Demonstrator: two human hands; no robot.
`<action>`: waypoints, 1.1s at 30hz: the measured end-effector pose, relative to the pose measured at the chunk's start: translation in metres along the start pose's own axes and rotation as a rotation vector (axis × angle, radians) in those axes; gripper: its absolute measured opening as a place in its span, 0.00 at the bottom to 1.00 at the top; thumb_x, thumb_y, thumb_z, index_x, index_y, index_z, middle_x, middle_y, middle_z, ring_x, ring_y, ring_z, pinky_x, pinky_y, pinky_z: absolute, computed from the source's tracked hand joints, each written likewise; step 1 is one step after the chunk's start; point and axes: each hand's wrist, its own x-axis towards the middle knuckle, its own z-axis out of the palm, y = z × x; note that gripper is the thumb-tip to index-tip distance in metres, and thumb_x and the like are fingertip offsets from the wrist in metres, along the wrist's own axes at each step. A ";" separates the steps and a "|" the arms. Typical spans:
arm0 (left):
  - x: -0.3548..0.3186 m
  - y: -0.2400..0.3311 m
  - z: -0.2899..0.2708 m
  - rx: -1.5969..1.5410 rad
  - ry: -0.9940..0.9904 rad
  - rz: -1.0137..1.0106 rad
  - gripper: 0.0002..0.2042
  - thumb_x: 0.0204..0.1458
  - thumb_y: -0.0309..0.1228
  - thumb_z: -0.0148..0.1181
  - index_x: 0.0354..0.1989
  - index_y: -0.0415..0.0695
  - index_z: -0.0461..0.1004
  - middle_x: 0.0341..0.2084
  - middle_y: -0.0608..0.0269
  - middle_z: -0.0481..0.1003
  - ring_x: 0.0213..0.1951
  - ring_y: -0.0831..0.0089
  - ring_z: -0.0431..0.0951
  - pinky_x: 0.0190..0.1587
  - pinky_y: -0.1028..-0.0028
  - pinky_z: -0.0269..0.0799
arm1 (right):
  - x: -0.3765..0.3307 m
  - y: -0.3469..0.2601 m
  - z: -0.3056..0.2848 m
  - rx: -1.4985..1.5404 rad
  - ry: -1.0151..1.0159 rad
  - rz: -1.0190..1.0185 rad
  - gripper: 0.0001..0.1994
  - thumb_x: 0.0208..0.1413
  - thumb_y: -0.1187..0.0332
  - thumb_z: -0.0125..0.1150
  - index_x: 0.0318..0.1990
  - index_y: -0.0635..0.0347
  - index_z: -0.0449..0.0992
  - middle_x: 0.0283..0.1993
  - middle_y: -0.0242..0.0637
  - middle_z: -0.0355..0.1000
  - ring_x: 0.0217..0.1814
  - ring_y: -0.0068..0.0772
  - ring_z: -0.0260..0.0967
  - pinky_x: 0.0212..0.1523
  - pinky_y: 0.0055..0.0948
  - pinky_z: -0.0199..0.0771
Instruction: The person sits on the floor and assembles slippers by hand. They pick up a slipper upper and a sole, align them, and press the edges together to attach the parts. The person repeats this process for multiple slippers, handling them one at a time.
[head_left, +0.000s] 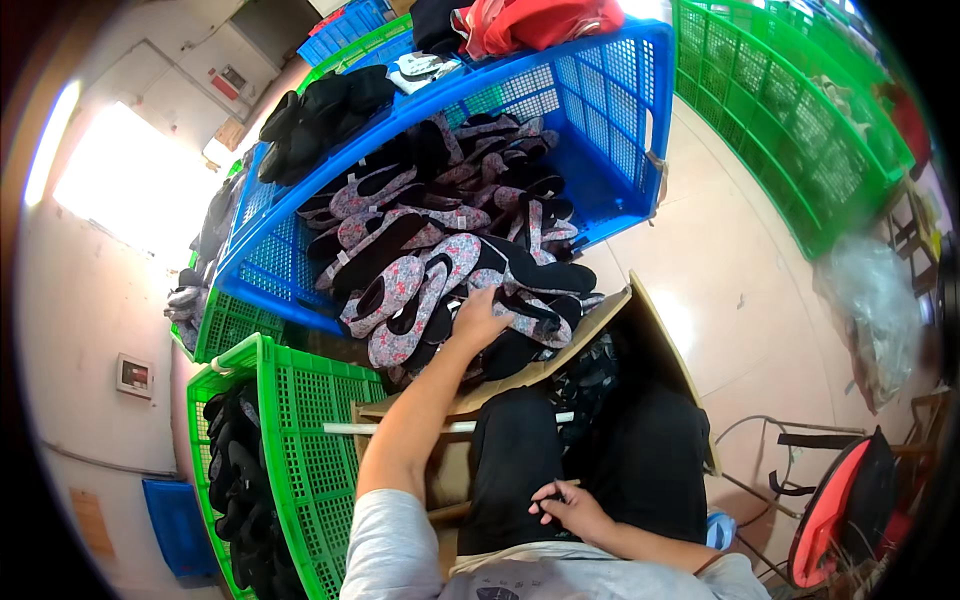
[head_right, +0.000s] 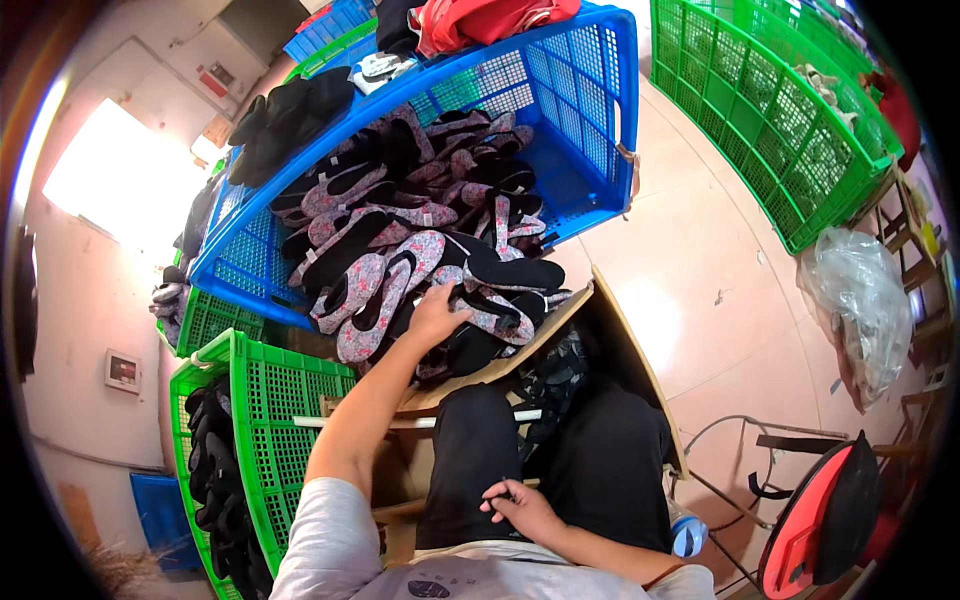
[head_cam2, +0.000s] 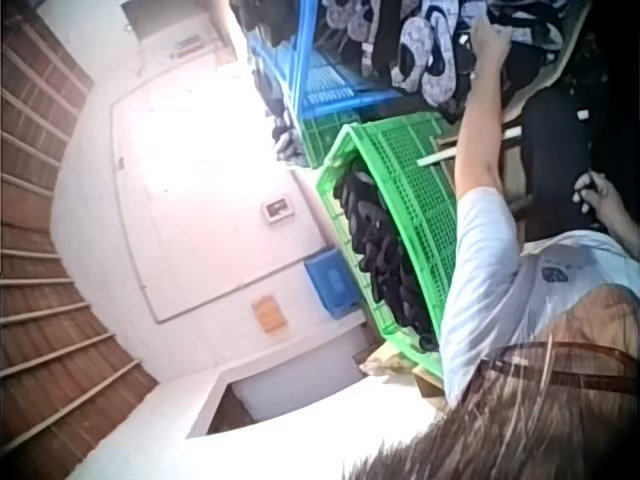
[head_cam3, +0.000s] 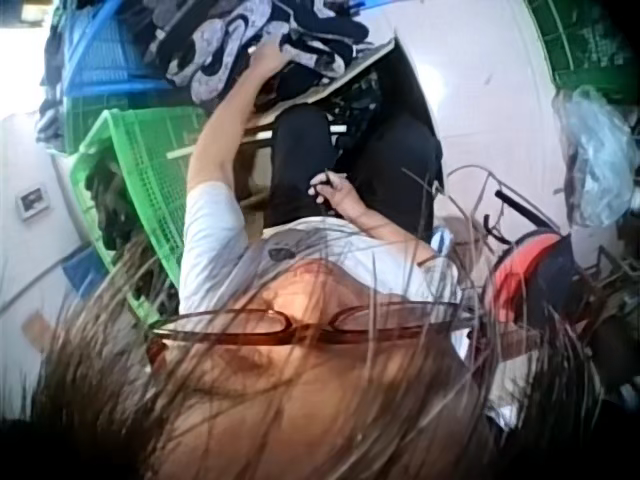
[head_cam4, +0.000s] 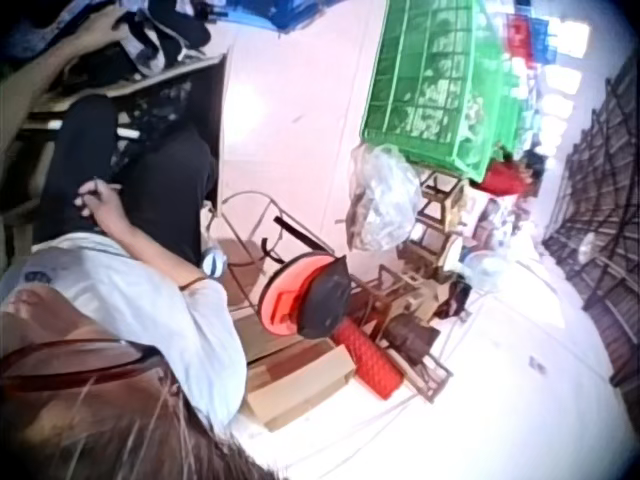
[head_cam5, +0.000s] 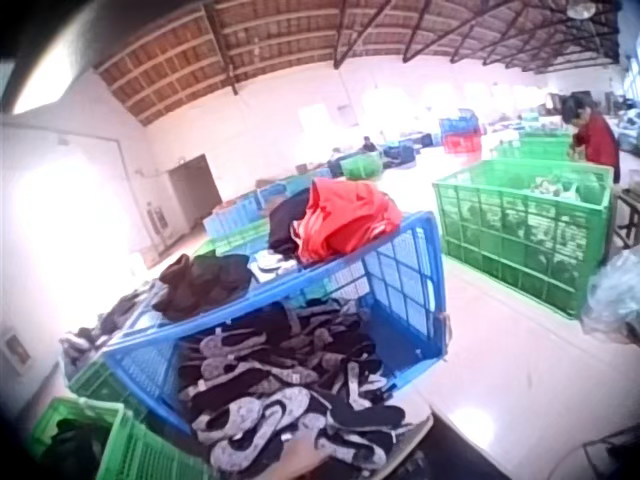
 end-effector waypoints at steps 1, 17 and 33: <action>0.005 0.008 0.013 -0.034 -0.013 -0.050 0.41 0.46 0.49 0.67 0.66 0.40 0.63 0.61 0.42 0.66 0.63 0.50 0.66 0.64 0.61 0.62 | -0.005 0.003 0.003 0.000 -0.034 -0.006 0.09 0.64 0.74 0.53 0.49 0.63 0.73 0.43 0.36 0.77 0.36 0.19 0.72 0.41 0.19 0.74; 0.019 0.081 -0.038 -0.376 0.690 0.172 0.09 0.52 0.31 0.62 0.36 0.40 0.73 0.33 0.53 0.73 0.38 0.53 0.74 0.44 0.61 0.70 | 0.005 -0.017 -0.002 -0.184 -0.124 0.040 0.11 0.64 0.73 0.53 0.52 0.63 0.71 0.47 0.35 0.75 0.36 0.17 0.71 0.42 0.19 0.72; -0.280 0.118 -0.196 -0.387 0.146 0.397 0.07 0.44 0.27 0.63 0.30 0.40 0.72 0.23 0.52 0.72 0.28 0.55 0.76 0.31 0.67 0.70 | -0.015 -0.024 0.016 0.032 -0.079 -0.177 0.09 0.66 0.68 0.52 0.50 0.58 0.71 0.45 0.34 0.77 0.32 0.14 0.70 0.19 0.12 0.57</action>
